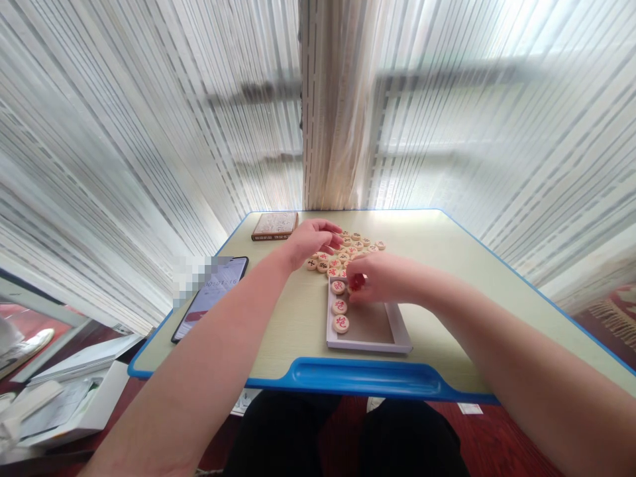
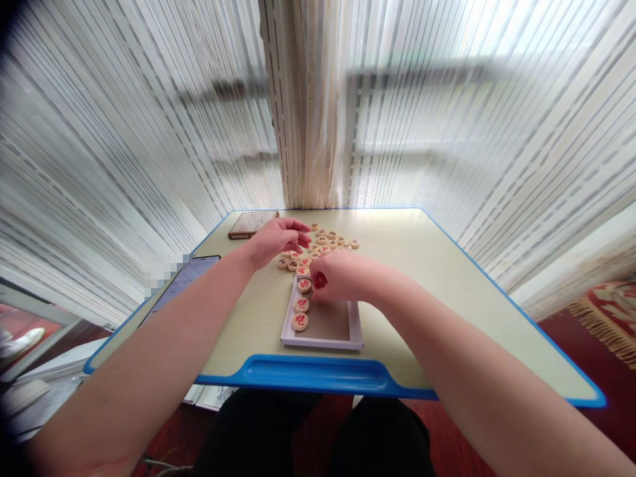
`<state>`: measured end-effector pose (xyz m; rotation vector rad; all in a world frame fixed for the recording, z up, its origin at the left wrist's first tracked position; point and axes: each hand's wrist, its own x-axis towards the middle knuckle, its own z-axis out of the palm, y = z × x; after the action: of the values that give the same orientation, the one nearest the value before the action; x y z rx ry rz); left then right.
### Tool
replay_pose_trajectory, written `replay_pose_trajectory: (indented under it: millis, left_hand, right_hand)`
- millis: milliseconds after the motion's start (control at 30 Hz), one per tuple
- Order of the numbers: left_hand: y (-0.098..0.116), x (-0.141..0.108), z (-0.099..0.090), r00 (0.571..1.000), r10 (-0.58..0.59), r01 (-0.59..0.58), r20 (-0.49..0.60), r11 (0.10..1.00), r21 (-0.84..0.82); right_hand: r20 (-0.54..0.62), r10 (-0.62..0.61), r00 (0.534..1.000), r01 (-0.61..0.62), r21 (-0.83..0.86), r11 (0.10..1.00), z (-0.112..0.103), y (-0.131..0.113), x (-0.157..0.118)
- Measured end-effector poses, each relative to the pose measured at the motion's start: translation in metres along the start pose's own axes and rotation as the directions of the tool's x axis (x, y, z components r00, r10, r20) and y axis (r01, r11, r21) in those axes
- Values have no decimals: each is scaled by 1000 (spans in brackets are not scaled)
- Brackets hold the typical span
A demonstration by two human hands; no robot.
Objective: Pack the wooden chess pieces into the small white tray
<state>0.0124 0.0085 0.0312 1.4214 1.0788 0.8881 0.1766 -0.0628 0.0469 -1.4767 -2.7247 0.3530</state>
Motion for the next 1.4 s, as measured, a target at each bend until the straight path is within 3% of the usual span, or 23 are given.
replay_pose_trajectory:
  millis: [200, 367, 600, 733, 867, 1067, 1400]
  left_hand:
    - [0, -1, 1, 1000, 3, -3, -7, 1000, 31]
    - [-1, 0, 0, 1000, 21, -21, -8, 999, 30]
    - [-1, 0, 1, 999, 22, -23, 26, 998, 51]
    - [-1, 0, 1, 999, 37, -40, 30, 997, 72]
    - [-2, 0, 1, 998, 46, -49, 35, 995, 90]
    - [-2, 0, 1, 998, 44, -50, 47, 987, 149]
    - [-3, 1, 0, 994, 76, -88, 79, 982, 167]
  right_hand:
    - [-14, -38, 999, 38, 41, 998, 2, 5, 0]
    - [2, -1, 1000, 1, 43, 999, 3, 8, -1]
    - [142, 13, 990, -18, 35, 999, -2, 4, -3]
    - [20, -23, 1000, 21, 74, 997, -3, 5, -3]
    - [-162, -161, 973, 175, 72, 982, 3, 5, 2]
    - [-111, -222, 969, 225, 19, 974, 12, 5, 9]
    - [-48, -111, 993, 114, 58, 992, 13, 2, 13]
